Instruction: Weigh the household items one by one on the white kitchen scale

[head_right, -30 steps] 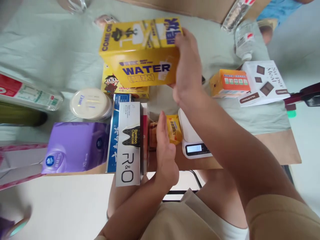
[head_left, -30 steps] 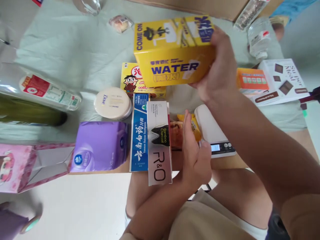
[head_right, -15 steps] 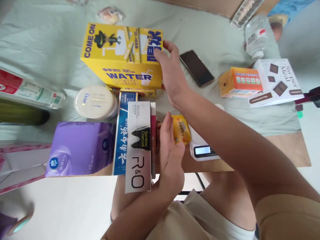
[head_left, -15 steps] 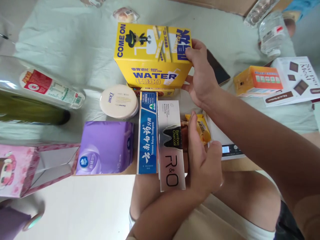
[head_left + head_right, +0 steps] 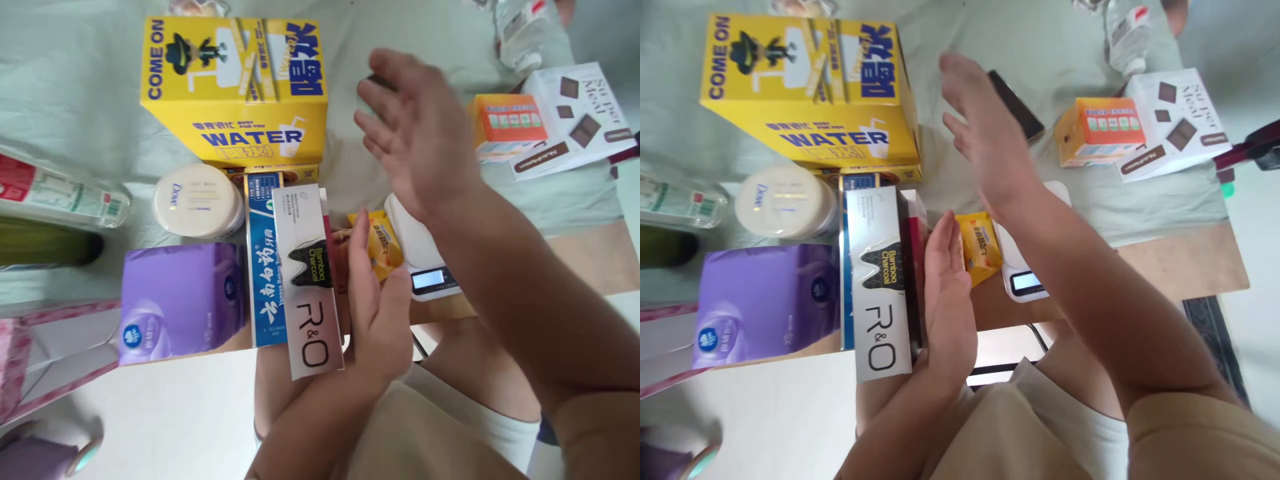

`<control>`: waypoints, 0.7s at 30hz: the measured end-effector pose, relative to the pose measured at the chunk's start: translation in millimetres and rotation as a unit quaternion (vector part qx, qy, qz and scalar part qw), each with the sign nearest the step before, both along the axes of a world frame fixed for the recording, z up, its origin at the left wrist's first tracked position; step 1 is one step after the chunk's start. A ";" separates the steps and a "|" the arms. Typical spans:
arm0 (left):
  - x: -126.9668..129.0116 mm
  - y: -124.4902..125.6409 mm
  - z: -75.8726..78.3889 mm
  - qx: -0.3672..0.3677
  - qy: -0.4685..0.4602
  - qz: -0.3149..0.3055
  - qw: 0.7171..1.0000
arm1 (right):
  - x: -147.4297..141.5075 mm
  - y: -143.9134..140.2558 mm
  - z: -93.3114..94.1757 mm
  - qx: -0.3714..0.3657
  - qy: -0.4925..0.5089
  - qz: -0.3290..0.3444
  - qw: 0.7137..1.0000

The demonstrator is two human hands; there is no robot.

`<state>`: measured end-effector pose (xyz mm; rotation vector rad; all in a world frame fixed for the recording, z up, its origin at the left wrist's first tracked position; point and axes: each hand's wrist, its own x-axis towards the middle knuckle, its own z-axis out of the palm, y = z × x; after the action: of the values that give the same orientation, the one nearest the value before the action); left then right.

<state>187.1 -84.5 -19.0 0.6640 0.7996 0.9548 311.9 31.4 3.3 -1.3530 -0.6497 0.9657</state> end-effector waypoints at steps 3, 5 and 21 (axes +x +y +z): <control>3.4 -0.3 -3.6 0.037 -0.004 -0.003 0.999 | 29.3 -63.5 -2.7 0.059 -0.020 -0.080 0.995; 8.6 -2.3 -10.4 0.065 0.004 -0.024 0.998 | 54.0 -99.1 -18.5 0.093 -0.038 -0.173 0.980; 81.6 -5.1 -34.2 0.239 0.093 -0.139 0.956 | 212.3 -126.5 -98.1 0.012 -0.217 -0.163 0.962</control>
<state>268.7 -89.6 -53.3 1.2694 0.6155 0.8370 524.2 -95.1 -94.7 -1.6056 -0.7303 0.3945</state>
